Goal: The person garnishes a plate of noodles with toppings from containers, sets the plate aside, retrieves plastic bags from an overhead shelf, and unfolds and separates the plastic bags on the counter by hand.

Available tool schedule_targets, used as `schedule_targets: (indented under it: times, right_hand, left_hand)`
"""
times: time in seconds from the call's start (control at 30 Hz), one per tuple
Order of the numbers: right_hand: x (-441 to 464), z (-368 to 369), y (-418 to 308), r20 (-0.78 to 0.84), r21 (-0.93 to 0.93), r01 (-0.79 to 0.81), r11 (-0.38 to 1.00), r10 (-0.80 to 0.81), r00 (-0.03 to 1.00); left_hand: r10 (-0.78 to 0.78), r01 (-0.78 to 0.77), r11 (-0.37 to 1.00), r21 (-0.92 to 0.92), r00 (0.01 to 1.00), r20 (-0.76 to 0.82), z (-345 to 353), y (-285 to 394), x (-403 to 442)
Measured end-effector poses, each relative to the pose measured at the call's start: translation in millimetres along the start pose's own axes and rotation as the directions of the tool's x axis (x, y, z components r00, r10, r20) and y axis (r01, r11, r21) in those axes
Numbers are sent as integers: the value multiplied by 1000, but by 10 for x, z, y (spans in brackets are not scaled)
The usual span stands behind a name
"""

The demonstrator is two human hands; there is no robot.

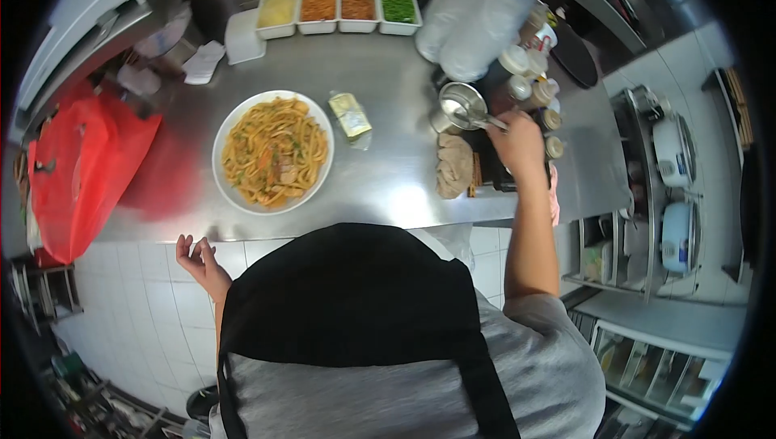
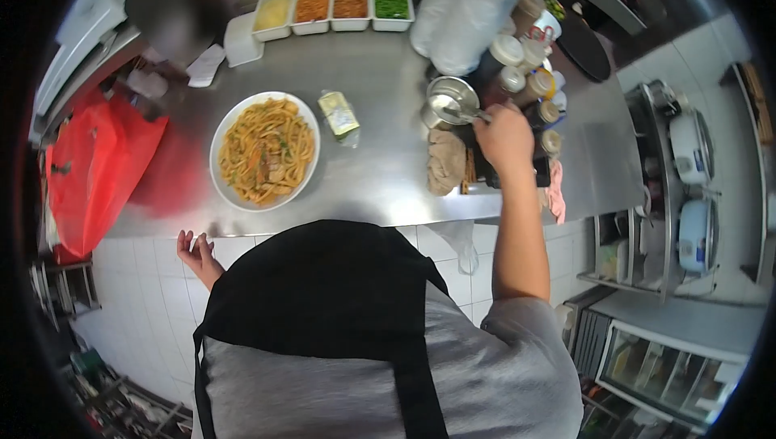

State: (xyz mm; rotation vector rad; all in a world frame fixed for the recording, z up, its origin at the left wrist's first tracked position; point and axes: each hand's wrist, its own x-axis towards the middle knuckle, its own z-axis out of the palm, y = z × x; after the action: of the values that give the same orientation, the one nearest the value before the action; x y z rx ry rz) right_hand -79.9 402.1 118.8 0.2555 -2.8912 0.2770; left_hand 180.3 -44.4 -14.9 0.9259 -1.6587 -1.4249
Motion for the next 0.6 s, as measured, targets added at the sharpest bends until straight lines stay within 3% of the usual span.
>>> schedule_targets:
  times: [0.07,0.13,0.2,0.23,0.27,0.33,0.4,0.47,0.53,0.6]
  right_hand:
    - [30,152,-52,56,-28,-95,995,96,994]
    - [-35,232,-153,-279,-29,86,996,-91,956]
    - [-255,195,-235,-196,62,101,993,-87,977]
    - [-426,217,-259,-103,88,85,992,-76,992]
    - [-588,265,-295,-3,116,76,990,-76,997]
    - [-874,529,-223,-87,110,174,979,-165,982]
    - [-979,838,26,-16,258,96,961,-95,995]
    - [-840,538,-119,-91,256,129,958,-109,990]
    - [-668,167,-291,-76,472,149,869,-129,989]
    - [-549,-104,-444,133,667,-9,745,-107,985]
  left_hand:
    - [0,0,1000,-2,999,36,105,171,-60]
    - [-6,11,999,-38,993,121,94,94,-92]
    - [-71,92,992,-91,974,213,-1,-130,-142]
    - [-238,255,966,-45,943,233,26,-141,-199]
    - [-364,380,925,-1,886,288,113,4,-329]
    - [-481,533,842,83,672,564,181,-186,-390]
    - [-451,779,612,-133,482,751,395,153,-569]
    - [-474,797,582,-160,493,730,529,219,-566]
    - [-505,801,575,-168,509,697,591,296,-503]
    - [-486,797,565,-213,530,695,630,193,-448]
